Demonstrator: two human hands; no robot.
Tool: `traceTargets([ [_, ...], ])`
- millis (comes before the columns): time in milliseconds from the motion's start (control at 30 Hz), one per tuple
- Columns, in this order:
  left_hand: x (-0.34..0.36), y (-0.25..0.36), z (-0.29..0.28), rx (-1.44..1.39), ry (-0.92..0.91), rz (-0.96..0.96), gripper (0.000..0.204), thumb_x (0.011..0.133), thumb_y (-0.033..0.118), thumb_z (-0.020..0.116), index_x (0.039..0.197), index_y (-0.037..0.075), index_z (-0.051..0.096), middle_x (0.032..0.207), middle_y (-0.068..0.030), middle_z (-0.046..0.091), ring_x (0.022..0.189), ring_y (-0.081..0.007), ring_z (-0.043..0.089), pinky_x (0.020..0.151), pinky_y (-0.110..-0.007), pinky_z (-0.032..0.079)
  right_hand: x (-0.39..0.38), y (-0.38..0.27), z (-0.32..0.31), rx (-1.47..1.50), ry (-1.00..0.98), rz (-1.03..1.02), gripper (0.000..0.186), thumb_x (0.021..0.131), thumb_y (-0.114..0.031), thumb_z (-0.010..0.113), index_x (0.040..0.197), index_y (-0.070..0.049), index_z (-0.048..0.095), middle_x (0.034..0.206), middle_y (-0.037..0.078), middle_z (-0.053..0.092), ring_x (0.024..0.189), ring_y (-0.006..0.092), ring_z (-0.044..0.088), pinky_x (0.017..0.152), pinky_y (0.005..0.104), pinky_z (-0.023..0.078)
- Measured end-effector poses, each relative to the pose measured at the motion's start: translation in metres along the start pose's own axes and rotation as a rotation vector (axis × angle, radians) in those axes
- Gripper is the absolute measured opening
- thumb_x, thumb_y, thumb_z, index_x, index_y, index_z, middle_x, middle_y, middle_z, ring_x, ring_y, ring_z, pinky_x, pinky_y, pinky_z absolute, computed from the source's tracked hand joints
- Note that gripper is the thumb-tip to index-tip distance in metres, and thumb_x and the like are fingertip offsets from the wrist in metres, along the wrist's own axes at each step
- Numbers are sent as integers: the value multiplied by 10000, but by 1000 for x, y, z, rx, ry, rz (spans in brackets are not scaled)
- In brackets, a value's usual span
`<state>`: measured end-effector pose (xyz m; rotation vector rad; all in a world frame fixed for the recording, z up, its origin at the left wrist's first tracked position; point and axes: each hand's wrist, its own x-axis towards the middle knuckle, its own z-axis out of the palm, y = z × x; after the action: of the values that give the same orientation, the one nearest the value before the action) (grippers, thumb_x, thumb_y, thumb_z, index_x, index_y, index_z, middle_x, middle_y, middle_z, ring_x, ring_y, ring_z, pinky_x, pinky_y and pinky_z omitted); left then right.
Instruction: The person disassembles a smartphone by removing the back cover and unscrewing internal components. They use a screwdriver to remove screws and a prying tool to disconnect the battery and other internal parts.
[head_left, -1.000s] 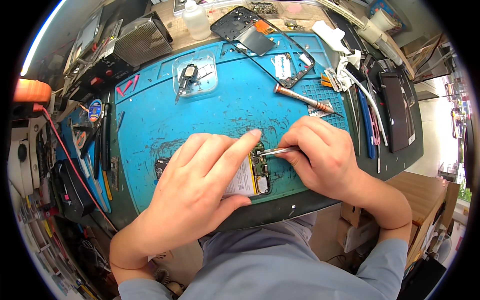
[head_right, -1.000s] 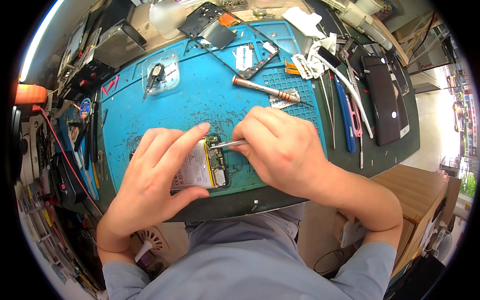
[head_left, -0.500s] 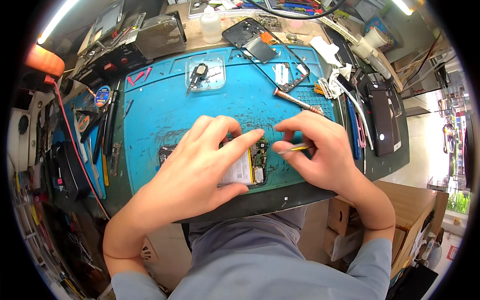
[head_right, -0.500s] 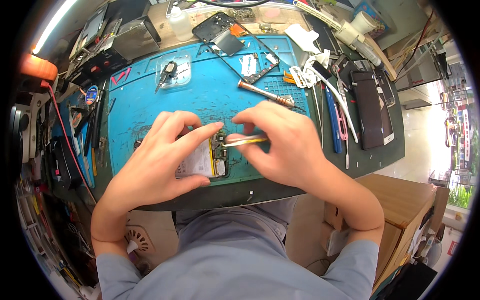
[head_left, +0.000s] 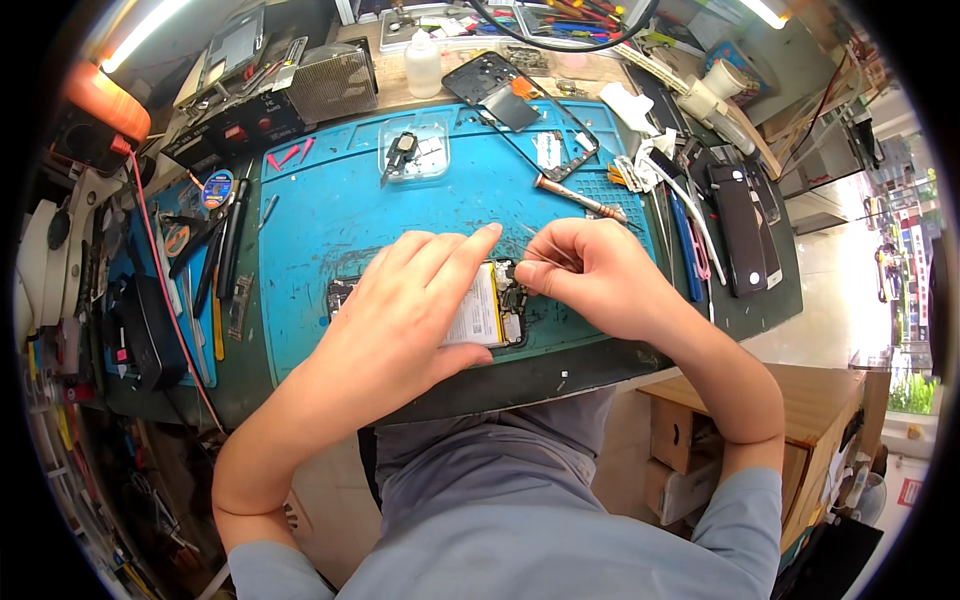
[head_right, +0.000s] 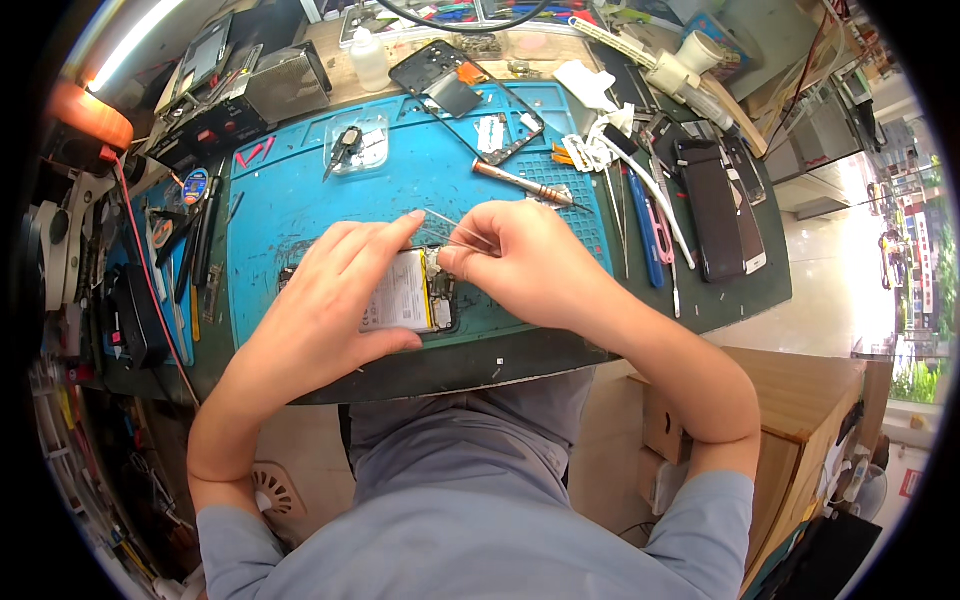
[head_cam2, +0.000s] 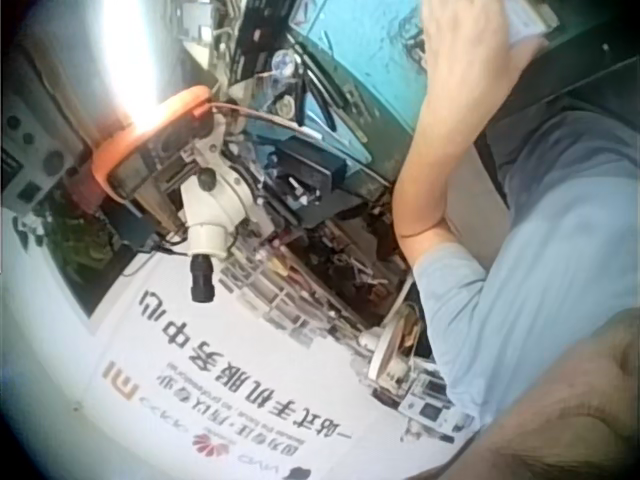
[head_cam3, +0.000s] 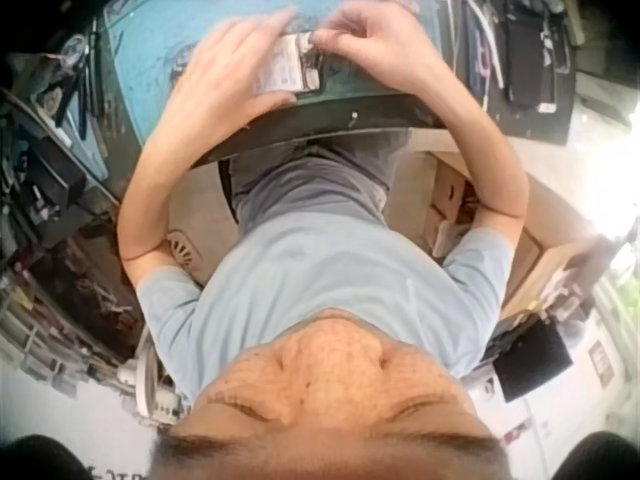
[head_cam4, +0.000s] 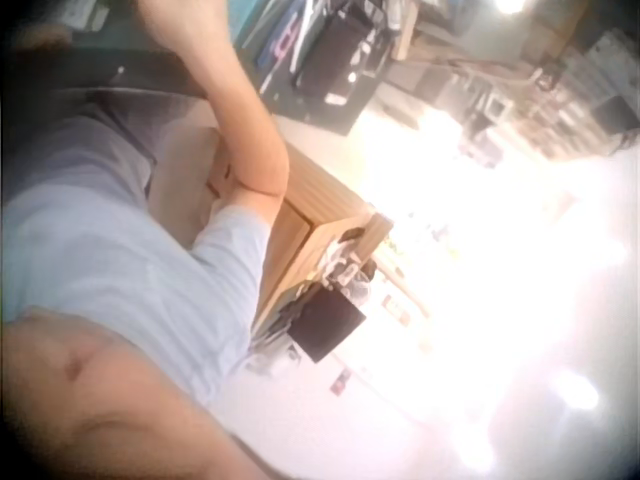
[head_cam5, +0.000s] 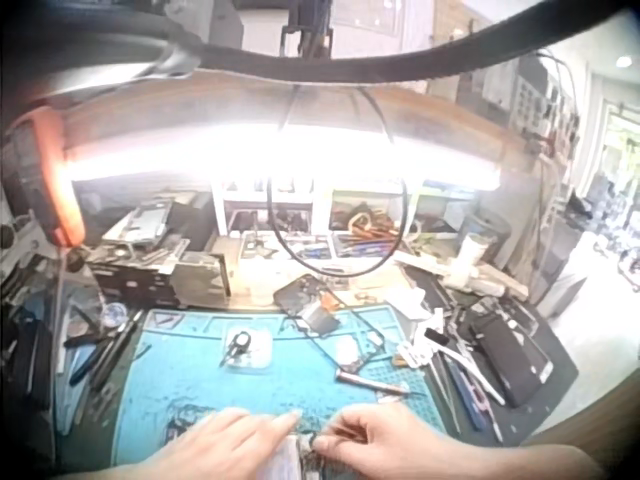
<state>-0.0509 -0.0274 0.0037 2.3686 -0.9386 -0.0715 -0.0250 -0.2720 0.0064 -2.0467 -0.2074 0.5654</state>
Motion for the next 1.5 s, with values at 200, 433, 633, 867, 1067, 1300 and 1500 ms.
traceTargets([
  [200,0,2,-1,-20,-6,-11,987,696,123,915,1558,39,443,1325,-156,612,1241,-355,569,1083,-453,471,5,8,-10,122,59,-8,205,1033,-205,715,1026,-1,695,903,-20,676,813,45,569,725,237,473],
  [433,-7,10,1,47,7,-18,909,724,124,899,1525,28,480,1310,-162,617,1233,-353,580,1082,-450,484,-15,-1,-28,180,162,-91,209,994,-159,758,1080,27,719,962,21,733,869,48,647,776,228,517],
  [633,-2,-2,1,110,102,31,814,710,153,900,1439,25,562,1314,-164,606,1182,-358,621,1025,-439,524,-28,22,-17,301,170,-105,265,996,-116,759,1206,37,701,1068,43,736,958,76,677,851,249,548],
  [867,20,8,-17,179,222,-10,798,736,214,890,1429,-4,561,1299,-195,613,1098,-379,673,934,-426,573,-41,30,-23,393,168,-106,242,999,-116,761,1199,11,706,1009,-26,697,897,26,609,824,210,496],
  [1067,128,2,-6,400,212,-84,720,810,372,811,1327,-79,593,1205,-235,674,1097,-360,686,938,-410,564,-51,26,-28,452,191,-143,247,999,-100,758,1207,20,701,1035,-12,709,916,33,631,834,212,514],
  [1300,202,-29,15,389,194,50,653,807,423,821,1190,-73,637,1144,-267,695,1115,-413,672,968,-471,546,-66,33,-39,410,323,-171,255,1009,-102,736,1217,43,705,1087,59,747,979,73,673,881,249,542],
  [1500,222,-29,26,281,55,-83,837,838,488,822,1420,-25,507,1281,-266,661,1274,-408,609,1046,-477,511,-62,33,-48,509,383,-121,214,1003,-153,743,1138,11,714,945,24,731,678,17,517,602,195,411],
])
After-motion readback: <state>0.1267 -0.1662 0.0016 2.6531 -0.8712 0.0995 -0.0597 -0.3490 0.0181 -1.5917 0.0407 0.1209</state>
